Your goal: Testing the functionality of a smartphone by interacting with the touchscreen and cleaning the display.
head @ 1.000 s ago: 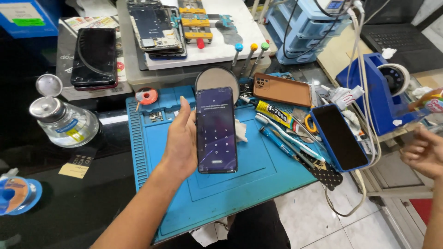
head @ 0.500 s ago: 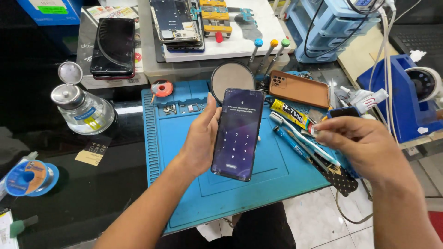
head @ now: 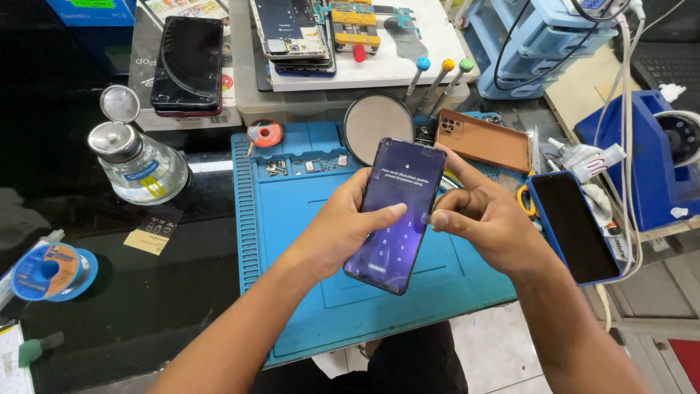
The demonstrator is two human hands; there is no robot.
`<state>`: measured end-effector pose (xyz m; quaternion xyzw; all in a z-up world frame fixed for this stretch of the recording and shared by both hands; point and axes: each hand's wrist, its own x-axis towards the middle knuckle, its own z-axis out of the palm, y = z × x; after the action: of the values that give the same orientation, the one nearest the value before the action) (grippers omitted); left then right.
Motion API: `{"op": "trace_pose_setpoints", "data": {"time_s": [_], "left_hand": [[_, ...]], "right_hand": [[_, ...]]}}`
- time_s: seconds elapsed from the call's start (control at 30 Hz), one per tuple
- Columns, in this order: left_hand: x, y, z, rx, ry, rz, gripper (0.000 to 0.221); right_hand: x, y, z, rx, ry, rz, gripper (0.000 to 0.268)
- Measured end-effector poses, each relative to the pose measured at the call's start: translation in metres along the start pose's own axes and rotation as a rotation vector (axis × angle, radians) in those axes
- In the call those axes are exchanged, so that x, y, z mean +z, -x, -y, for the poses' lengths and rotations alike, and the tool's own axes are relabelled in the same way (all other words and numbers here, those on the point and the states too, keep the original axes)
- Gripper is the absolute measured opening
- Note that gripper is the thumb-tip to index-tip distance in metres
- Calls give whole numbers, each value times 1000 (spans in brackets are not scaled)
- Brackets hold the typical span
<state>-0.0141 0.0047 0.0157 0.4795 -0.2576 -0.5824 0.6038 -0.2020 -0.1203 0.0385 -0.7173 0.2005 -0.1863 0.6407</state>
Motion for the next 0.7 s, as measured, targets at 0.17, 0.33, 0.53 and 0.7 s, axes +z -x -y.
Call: {"op": "trace_pose_setpoints", "data": {"time_s": [0.17, 0.33, 0.53, 0.7], "left_hand": [[-1, -1, 1, 33, -70, -8, 52], [0, 1, -3, 8, -81, -13, 53], [2, 2, -2, 56, -143, -37, 50], [5, 1, 2, 160, -221, -76, 42]], "right_hand": [[-5, -3, -5, -9, -59, 49, 101], [-4, -3, -2, 5, -31, 50, 105], [11, -4, 12, 59, 131, -64, 104], [29, -4, 28, 126, 415, -184, 105]]}}
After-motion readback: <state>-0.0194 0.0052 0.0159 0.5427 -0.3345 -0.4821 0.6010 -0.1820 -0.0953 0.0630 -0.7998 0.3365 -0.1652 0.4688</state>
